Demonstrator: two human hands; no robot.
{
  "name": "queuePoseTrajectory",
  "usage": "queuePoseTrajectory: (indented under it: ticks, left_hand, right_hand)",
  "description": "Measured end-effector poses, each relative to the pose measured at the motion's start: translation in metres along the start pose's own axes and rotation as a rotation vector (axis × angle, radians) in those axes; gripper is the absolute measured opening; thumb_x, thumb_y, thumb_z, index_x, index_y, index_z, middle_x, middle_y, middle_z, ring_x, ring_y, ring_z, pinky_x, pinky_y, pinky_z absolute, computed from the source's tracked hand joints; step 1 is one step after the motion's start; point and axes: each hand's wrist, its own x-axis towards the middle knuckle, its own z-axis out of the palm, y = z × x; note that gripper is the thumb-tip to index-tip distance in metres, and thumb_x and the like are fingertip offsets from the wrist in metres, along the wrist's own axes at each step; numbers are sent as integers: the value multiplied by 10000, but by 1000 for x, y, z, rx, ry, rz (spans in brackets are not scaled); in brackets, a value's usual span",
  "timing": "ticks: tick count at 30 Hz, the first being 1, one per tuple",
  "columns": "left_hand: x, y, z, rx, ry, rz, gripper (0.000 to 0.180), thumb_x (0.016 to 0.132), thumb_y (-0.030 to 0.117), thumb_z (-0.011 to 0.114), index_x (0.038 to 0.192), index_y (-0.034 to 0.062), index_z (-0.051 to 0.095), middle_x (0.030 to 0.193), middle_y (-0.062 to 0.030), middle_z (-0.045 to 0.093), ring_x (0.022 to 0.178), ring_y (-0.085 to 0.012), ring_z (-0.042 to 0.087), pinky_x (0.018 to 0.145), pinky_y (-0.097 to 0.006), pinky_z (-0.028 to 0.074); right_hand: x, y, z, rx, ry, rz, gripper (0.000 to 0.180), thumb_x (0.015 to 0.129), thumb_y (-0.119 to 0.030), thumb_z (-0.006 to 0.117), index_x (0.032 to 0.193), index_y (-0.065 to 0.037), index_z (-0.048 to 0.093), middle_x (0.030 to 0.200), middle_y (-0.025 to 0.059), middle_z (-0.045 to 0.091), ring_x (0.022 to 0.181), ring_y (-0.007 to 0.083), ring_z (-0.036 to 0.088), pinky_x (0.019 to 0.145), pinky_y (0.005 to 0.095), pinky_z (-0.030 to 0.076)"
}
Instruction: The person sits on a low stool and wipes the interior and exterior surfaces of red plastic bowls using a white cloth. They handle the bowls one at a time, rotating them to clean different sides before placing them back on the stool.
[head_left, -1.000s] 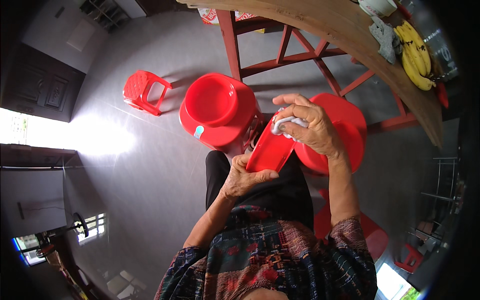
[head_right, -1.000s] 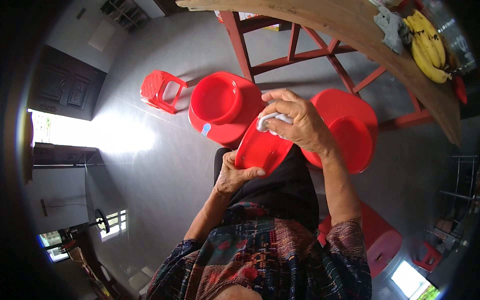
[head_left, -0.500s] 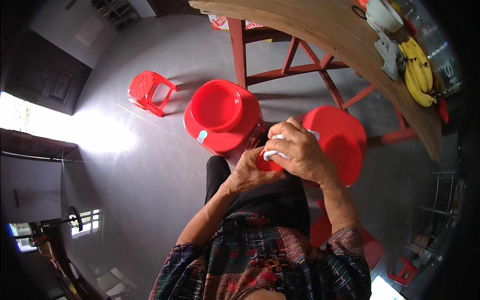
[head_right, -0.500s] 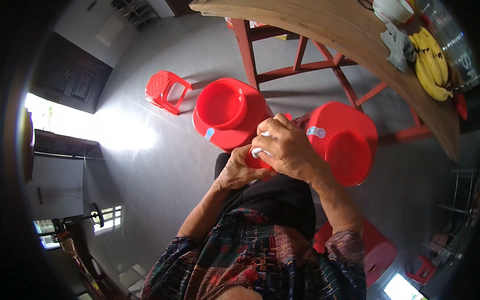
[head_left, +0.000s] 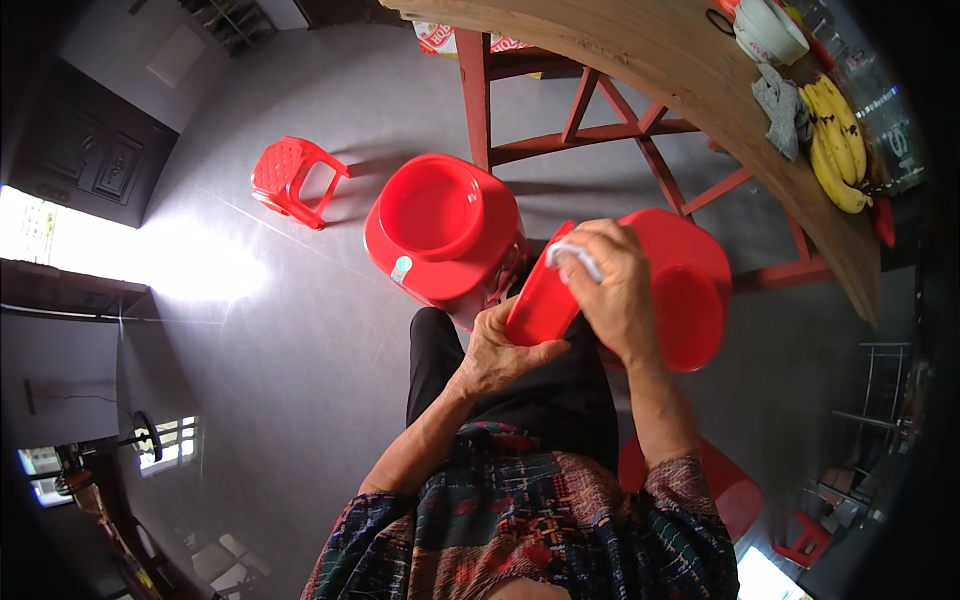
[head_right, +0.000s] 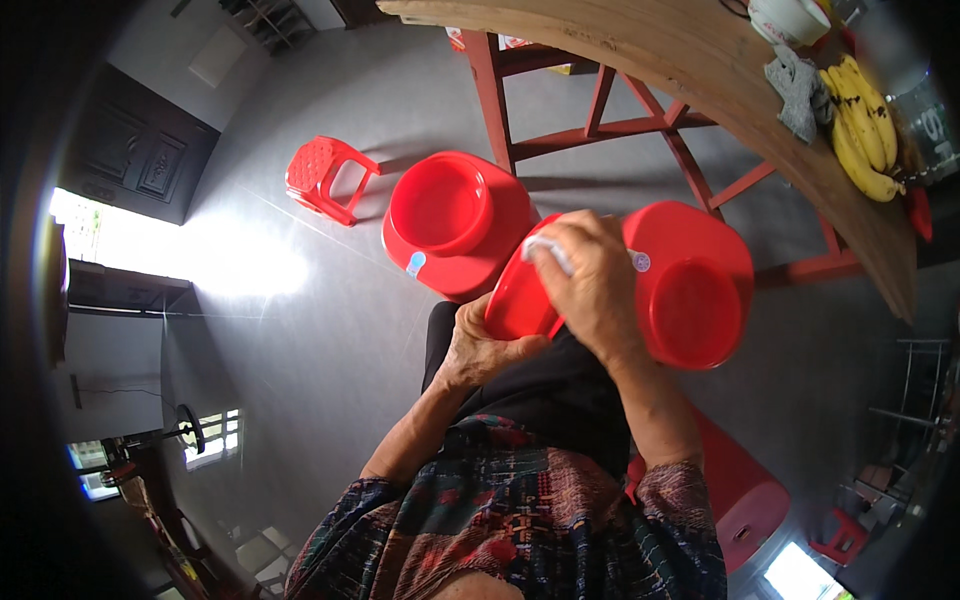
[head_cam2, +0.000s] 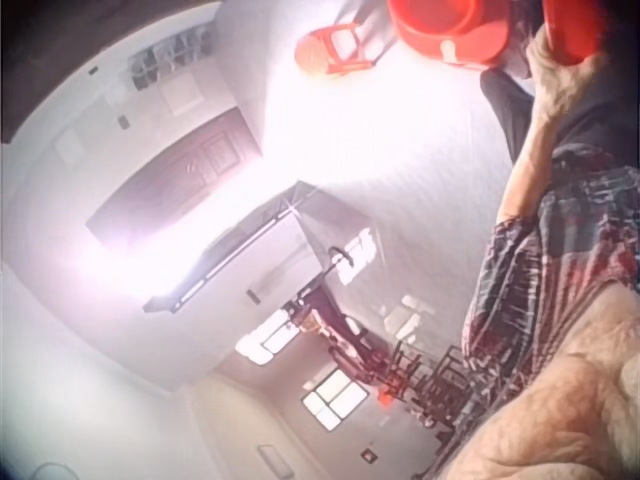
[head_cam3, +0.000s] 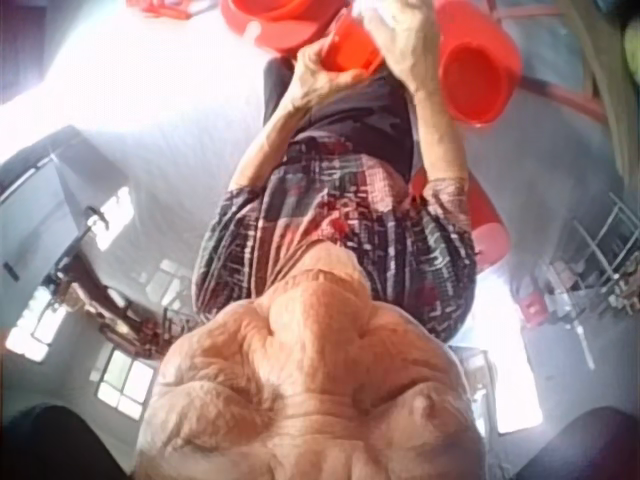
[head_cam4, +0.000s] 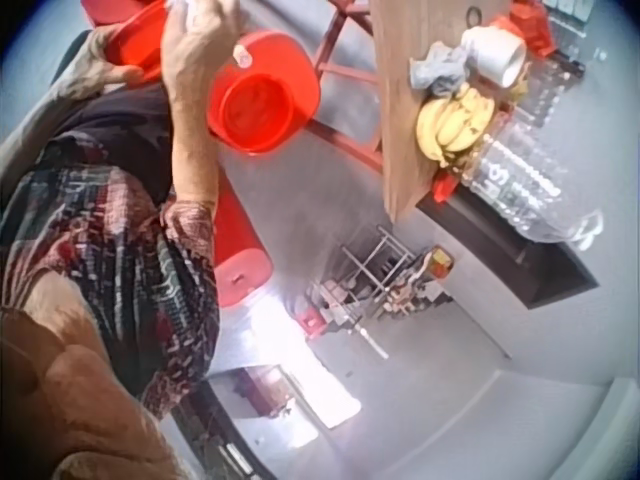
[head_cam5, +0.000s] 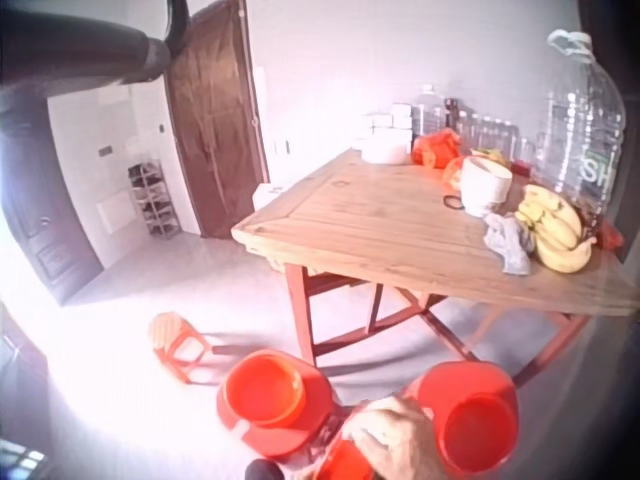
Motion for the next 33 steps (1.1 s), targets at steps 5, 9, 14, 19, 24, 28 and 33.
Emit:
queuePoseTrajectory:
  ticks: [5,9,14,19,24,28,33]
  left_hand:
    - [4,-17,-3,-76,140,107,301,799,87,736,1069,34,614,1002,6,651,928,-66,569,833,-272,483]
    - [1,-16,-5,-71,115,131,405,737,127,780,1093,29,612,964,0,657,912,-58,562,822,-260,483]
    - [-5,-12,-1,-52,55,21,413,692,136,819,1047,25,638,918,6,659,866,-55,569,799,-253,483]
    - [-5,-5,0,32,58,14,420,691,149,826,1046,26,638,913,-1,665,857,-65,577,789,-253,484]
    - [0,-25,-3,-128,135,20,400,703,127,812,1047,32,632,931,-3,664,869,-63,576,796,-259,485]
    - [1,-22,0,-87,116,79,381,711,103,796,1045,36,627,943,6,659,892,-58,569,801,-261,487]
    - [-9,-14,2,-64,37,4,391,705,101,808,1048,24,636,907,11,655,861,-47,570,782,-241,482]
  right_hand:
    - [-27,-39,17,-280,-33,-384,312,681,-108,716,968,-56,607,1004,74,569,872,242,556,689,354,437]
    - [-26,-23,17,-208,0,-458,271,703,-72,701,960,-46,621,995,67,585,864,241,565,701,355,448]
    - [0,3,1,-19,-61,-72,195,786,-12,638,980,6,631,955,106,605,803,222,606,664,319,519]
    - [5,21,-6,123,-67,147,173,867,-55,579,1017,20,621,933,120,617,753,167,625,616,270,524]
    - [-23,-15,11,-139,-80,-368,258,701,-24,673,957,-52,660,1005,76,607,896,263,555,793,359,485]
    - [-34,-19,16,-247,-106,-493,174,727,-97,637,899,-73,650,959,37,591,885,225,557,697,348,458]
    - [-11,-1,-2,8,-120,-102,198,701,-25,710,881,-76,645,1011,56,581,953,266,555,798,353,487]
